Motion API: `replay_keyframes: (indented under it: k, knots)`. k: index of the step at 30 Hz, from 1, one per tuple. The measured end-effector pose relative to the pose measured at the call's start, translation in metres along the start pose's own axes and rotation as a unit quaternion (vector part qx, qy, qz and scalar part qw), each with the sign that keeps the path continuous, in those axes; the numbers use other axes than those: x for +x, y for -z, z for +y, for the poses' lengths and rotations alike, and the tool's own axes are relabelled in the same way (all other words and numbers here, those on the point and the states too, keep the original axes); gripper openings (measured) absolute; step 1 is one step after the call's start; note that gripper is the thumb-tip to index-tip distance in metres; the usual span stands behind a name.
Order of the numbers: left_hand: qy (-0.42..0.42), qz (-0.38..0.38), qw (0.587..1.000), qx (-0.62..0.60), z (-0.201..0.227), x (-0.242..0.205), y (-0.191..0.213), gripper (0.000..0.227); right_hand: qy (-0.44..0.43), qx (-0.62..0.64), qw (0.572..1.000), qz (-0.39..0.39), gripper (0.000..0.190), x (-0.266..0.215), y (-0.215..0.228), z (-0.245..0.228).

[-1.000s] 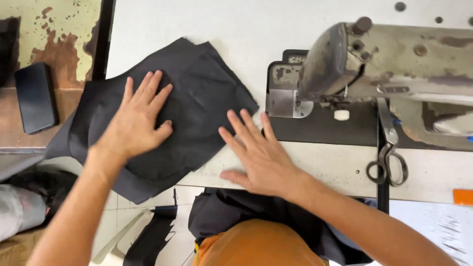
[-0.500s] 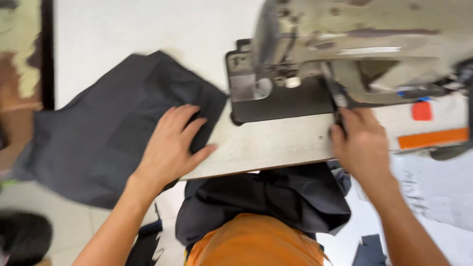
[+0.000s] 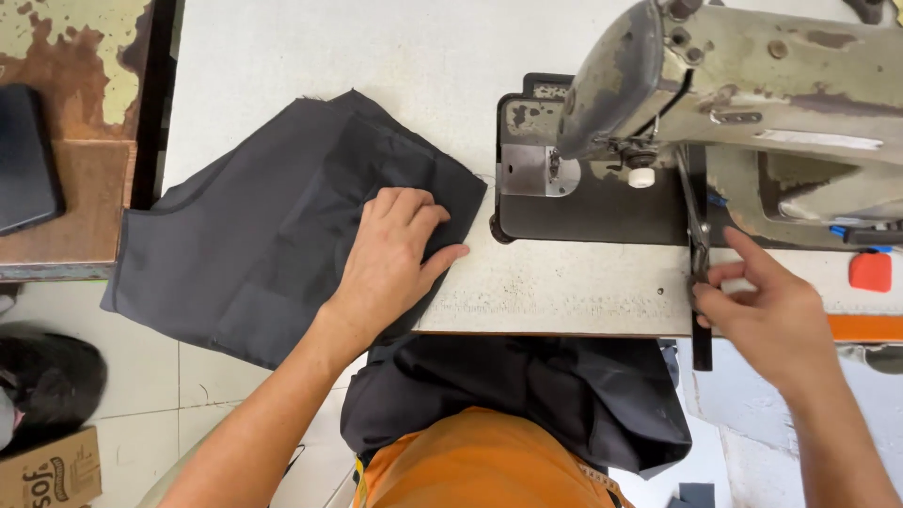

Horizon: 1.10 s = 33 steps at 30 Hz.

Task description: Aligning, trimming, and preparing fabric components for assembly at a sewing workstation.

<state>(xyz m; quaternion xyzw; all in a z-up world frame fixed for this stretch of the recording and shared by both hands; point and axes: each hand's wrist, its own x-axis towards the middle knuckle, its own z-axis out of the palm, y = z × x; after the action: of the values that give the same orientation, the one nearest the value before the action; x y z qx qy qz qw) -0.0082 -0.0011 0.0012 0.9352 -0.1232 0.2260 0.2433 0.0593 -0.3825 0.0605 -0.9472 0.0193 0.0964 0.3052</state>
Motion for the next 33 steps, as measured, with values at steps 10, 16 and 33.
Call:
replay_keyframes:
  k: [10, 16, 33]
  knots:
    - [-0.03, -0.06, 0.998, 0.005, 0.021, -0.021, 0.027, 0.014, -0.007, 0.501, 0.811, -0.301, 0.075, -0.076, -0.04, -0.031]
    - [-0.03, -0.06, 0.998, 0.009, 0.023, -0.023, 0.029, 0.014, -0.035, 0.435, 0.832, -0.343, 0.066, -0.059, -0.058, -0.056]
    - [-0.03, -0.053, 0.998, -0.003, 0.019, -0.024, 0.028, 0.015, -0.03, 0.239, 0.919, -0.313, 0.065, -0.021, -0.063, -0.083]
